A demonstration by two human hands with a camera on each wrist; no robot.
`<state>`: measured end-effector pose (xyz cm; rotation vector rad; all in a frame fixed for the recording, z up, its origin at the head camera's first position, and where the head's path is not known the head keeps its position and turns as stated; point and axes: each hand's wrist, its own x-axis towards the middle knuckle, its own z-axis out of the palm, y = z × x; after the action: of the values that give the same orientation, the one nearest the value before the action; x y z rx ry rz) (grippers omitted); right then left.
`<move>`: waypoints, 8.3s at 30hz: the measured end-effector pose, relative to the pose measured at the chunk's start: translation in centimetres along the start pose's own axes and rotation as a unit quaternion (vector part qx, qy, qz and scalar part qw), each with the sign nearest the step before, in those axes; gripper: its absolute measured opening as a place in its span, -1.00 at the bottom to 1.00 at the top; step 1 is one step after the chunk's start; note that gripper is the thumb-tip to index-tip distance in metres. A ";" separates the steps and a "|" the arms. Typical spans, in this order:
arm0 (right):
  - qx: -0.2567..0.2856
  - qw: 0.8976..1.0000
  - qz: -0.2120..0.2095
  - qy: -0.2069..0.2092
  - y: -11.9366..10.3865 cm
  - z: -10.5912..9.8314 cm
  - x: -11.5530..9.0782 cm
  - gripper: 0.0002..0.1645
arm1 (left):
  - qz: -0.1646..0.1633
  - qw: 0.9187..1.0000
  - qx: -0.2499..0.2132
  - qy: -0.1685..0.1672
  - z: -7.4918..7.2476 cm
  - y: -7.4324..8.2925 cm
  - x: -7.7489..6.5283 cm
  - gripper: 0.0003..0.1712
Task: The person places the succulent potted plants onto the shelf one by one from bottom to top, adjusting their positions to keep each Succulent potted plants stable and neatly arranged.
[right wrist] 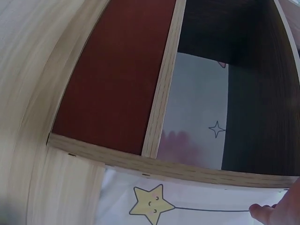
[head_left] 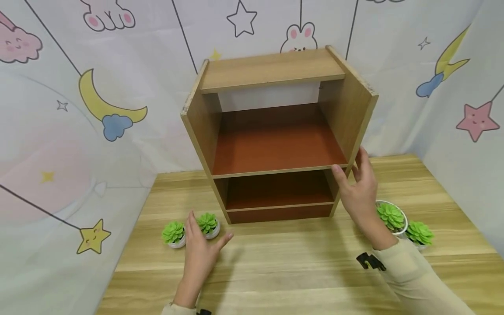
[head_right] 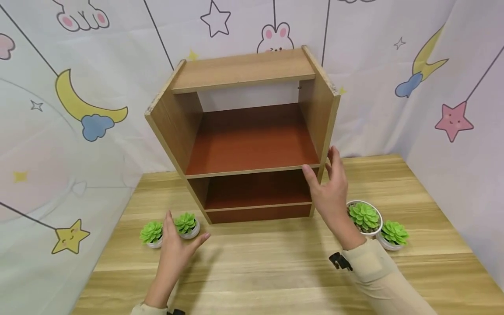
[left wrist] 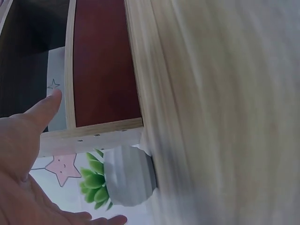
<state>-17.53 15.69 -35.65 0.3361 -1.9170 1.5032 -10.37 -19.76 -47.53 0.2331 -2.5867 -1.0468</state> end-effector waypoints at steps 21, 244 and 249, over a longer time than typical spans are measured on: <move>0.055 0.997 0.046 0.019 0.6 0.6 0.8 -0.37 | -0.065 0.996 -0.045 -0.032 -0.2 -1.0 1.0 0.36; 0.037 0.995 0.074 0.057 1.2 1.6 1.5 -0.65 | -0.151 0.958 -0.244 0.011 1.7 3.1 -0.2 -0.02; 0.043 0.995 0.070 0.061 1.2 1.7 1.5 -0.65 | -0.145 0.960 -0.241 0.015 1.9 3.1 -0.1 -0.03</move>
<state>-19.96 14.76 -35.79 0.1462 -1.8154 1.6628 -11.08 -16.24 -46.65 0.5043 -2.2217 -1.7205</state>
